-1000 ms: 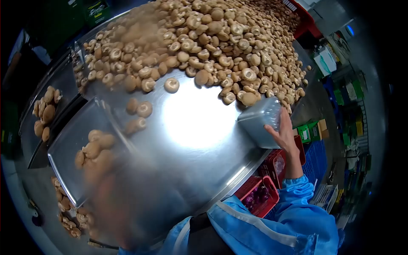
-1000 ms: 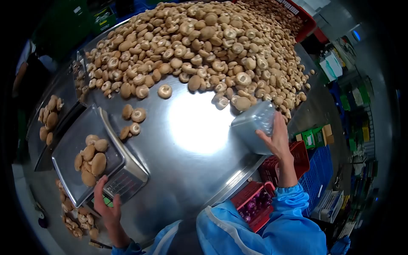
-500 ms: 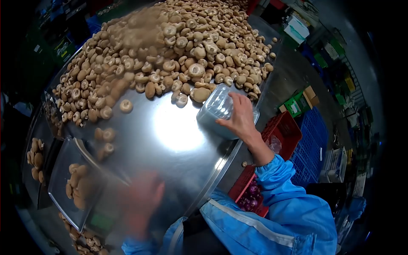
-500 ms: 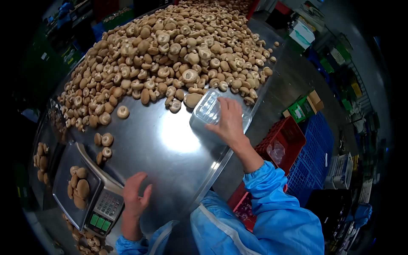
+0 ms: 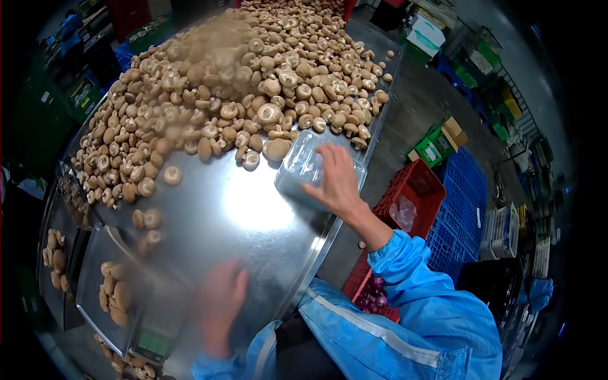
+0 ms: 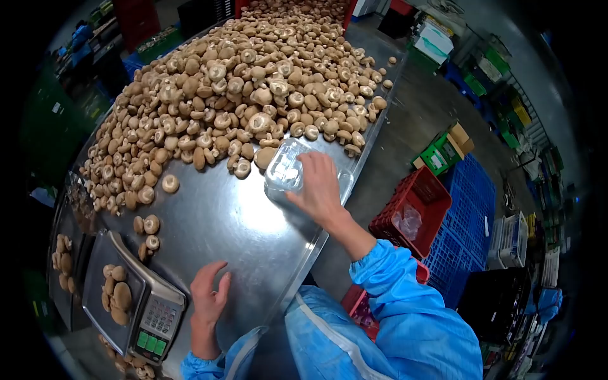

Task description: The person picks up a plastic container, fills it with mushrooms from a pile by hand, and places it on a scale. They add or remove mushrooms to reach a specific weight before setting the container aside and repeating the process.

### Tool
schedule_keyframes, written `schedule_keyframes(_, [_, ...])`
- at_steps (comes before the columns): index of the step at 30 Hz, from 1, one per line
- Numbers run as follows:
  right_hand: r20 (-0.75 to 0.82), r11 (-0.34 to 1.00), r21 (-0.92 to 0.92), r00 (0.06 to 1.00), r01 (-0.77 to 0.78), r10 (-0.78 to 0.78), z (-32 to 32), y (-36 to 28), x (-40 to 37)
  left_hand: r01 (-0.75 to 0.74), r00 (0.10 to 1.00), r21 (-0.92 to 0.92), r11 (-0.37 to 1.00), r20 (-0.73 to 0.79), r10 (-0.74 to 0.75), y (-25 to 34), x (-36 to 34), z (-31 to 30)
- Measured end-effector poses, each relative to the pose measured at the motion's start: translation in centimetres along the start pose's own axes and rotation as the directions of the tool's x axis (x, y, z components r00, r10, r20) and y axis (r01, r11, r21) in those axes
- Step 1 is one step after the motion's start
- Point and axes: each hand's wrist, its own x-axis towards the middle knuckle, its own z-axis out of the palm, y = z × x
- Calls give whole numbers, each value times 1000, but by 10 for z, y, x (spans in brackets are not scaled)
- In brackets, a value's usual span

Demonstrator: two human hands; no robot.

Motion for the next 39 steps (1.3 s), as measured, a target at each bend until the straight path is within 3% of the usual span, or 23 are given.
schedule_keyframes(2, [-40,998,-26,998,54,-55,-6,-9,-4,-12,1000,-27,1000,-19,12,7,5,-1])
schedule_keyframes(5, [102,976,189,986,110,-131,-37,-47,-5,86,987,-219,972,-111,-113,19,17,-9])
schedule_keyframes(6, [220,947,299,957,119,-190,-45,-60,-6,73,975,-295,953,-179,-130,27,24,-12])
schedule_keyframes(8, [461,846,533,832,18,-308,-48,-85,-13,17,934,-423,906,-316,-165,35,40,-22])
schedule_keyframes(10, [659,610,724,586,-322,-472,-33,-109,-16,-40,992,-322,946,-129,-2,12,40,-31])
schedule_keyframes(11, [691,458,718,455,-523,-562,-19,-115,-19,-72,997,-280,957,-20,69,-1,35,-32])
schedule_keyframes(12, [716,298,630,389,-717,-580,1,-115,-25,6,996,-404,915,86,31,-13,29,-29])
schedule_keyframes(14, [735,-29,296,247,-955,-631,47,-107,-35,390,914,-609,691,162,-372,-30,17,-22])
schedule_keyframes(15, [755,-122,235,260,-964,-602,59,-104,-32,528,812,-685,502,234,-534,-39,11,-18])
schedule_keyframes(17, [804,-308,117,272,-944,-529,78,-97,-24,541,685,-782,311,195,-702,-60,-2,-13])
schedule_keyframes(19, [933,-61,241,248,-969,-262,101,-105,-17,513,585,-840,178,190,-788,-75,-11,-6])
schedule_keyframes(21, [936,291,347,309,-892,-168,116,-123,-11,496,535,-862,104,210,-818,-84,-21,4])
schedule_keyframes(22, [910,288,413,383,-864,-155,128,-134,-12,433,509,-901,30,217,-833,-90,-24,8])
schedule_keyframes(25, [902,450,427,407,-785,-145,169,-160,9,199,402,-968,-152,222,-888,-112,-20,10])
schedule_keyframes(27, [909,364,416,395,-833,-133,203,-176,22,-2,283,-975,-221,211,-936,-129,-4,6])
schedule_keyframes(30, [912,253,410,404,-876,-79,233,-195,56,-87,288,-992,-90,61,-956,-164,32,-2])
schedule_keyframes(34, [861,147,502,508,-852,0,277,-208,119,-220,388,-971,-88,-4,-922,-221,109,-17])
schedule_keyframes(36, [826,150,555,564,-818,15,302,-215,152,-151,442,-987,-59,-14,-897,-261,149,-29])
schedule_keyframes(39, [741,191,667,668,-720,-71,339,-231,191,-31,331,-985,167,-168,-929,-291,205,-60])
